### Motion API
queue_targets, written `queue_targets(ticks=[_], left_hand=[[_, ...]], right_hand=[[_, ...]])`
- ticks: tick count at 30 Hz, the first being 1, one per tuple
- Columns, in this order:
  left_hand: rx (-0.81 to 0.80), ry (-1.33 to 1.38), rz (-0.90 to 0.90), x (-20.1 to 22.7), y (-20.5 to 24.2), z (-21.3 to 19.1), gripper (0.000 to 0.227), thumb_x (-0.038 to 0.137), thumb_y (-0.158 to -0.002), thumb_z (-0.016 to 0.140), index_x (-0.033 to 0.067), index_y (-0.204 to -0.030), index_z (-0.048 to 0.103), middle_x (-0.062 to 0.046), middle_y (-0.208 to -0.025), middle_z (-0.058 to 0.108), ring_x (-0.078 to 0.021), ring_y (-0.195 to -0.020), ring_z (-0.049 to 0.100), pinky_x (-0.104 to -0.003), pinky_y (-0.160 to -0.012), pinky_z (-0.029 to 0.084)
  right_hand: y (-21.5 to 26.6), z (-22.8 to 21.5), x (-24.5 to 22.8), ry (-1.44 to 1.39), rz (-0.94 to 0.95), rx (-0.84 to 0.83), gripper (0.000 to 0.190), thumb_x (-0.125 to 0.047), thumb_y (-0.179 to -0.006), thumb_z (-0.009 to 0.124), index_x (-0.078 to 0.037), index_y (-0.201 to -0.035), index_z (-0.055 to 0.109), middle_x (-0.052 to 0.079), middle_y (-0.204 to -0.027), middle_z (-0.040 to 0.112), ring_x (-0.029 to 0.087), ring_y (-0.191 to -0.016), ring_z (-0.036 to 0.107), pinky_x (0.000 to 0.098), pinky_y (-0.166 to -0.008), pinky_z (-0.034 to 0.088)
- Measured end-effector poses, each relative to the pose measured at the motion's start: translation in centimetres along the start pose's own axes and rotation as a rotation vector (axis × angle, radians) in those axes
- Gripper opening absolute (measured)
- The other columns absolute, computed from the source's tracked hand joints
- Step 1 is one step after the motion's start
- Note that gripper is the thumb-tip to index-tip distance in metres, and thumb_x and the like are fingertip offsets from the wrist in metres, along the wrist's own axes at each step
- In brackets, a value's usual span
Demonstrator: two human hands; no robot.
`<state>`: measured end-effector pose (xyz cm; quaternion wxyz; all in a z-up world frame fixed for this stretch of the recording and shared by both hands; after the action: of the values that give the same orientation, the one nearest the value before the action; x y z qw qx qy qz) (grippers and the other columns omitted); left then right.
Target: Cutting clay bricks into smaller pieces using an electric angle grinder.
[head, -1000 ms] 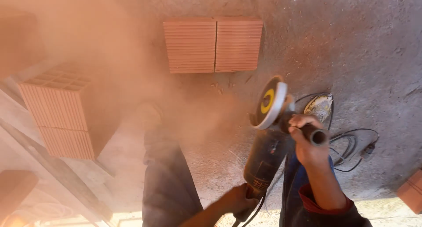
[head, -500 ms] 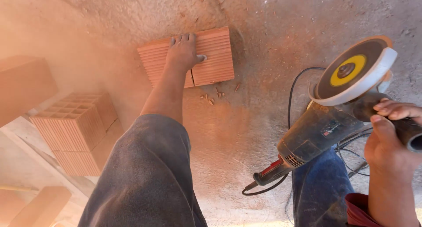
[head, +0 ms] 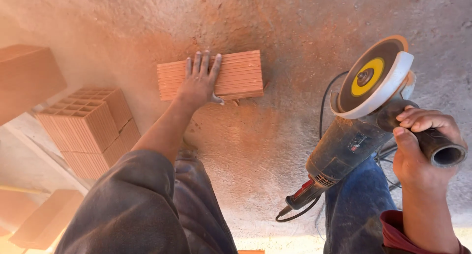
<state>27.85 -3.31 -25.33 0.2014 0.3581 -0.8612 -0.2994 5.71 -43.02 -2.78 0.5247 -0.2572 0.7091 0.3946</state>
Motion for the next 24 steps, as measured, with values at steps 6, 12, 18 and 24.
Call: queue_targets(ticks=[6,12,18,24], left_hand=[[-0.163,-0.009,0.094,2.0,3.4,3.1,0.14,0.065,-0.065,0.084,0.0143,-0.163,-0.003,-0.028,-0.162,0.02,-0.0464,-0.149,0.02,-0.064,-0.121,0.012],[0.073,-0.166,0.148,3.3,4.5,6.2,0.118,0.05,-0.081,0.082,0.0137,-0.167,0.009,-0.027,-0.156,0.034,-0.0454,-0.142,0.036,-0.067,-0.115,0.024],[0.001,-0.152,0.237,2.0,1.9,1.1,0.121,0.056,-0.075,0.081,0.0161,-0.165,0.01,-0.031,-0.154,0.034,-0.0482,-0.139,0.036,-0.067,-0.112,0.026],[0.201,-0.205,0.146,1.4,5.2,-1.2,0.12,0.052,-0.076,0.08,0.0177,-0.167,0.01,-0.028,-0.161,0.023,-0.047,-0.146,0.024,-0.064,-0.118,0.017]], right_hand=[[0.0,4.5,-1.4,-0.007,-0.067,-0.092,0.026,0.015,-0.097,0.068,-0.007,-0.101,0.055,0.006,-0.1,0.063,0.015,-0.097,0.061,0.0349,-0.109,0.047],[1.4,7.2,-3.1,0.067,-0.08,-0.115,0.026,0.013,-0.095,0.069,-0.009,-0.1,0.056,0.005,-0.099,0.064,0.016,-0.101,0.064,0.0365,-0.108,0.048],[2.7,10.2,-3.9,0.077,-0.085,-0.176,0.024,0.009,-0.1,0.071,-0.009,-0.102,0.057,0.005,-0.099,0.064,0.014,-0.096,0.061,0.0359,-0.11,0.047],[4.3,15.7,-4.7,0.127,-0.16,-0.295,0.023,0.009,-0.096,0.07,-0.008,-0.102,0.057,0.006,-0.099,0.065,0.018,-0.1,0.064,0.0378,-0.108,0.048]])
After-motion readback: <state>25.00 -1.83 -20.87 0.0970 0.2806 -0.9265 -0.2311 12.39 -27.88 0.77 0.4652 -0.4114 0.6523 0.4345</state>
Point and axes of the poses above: each hand's wrist, its own y-axis away from the middle knuckle, its own z-axis out of the palm, x = y × z, the point moved 8 cm from there along -y, towards the middle knuckle
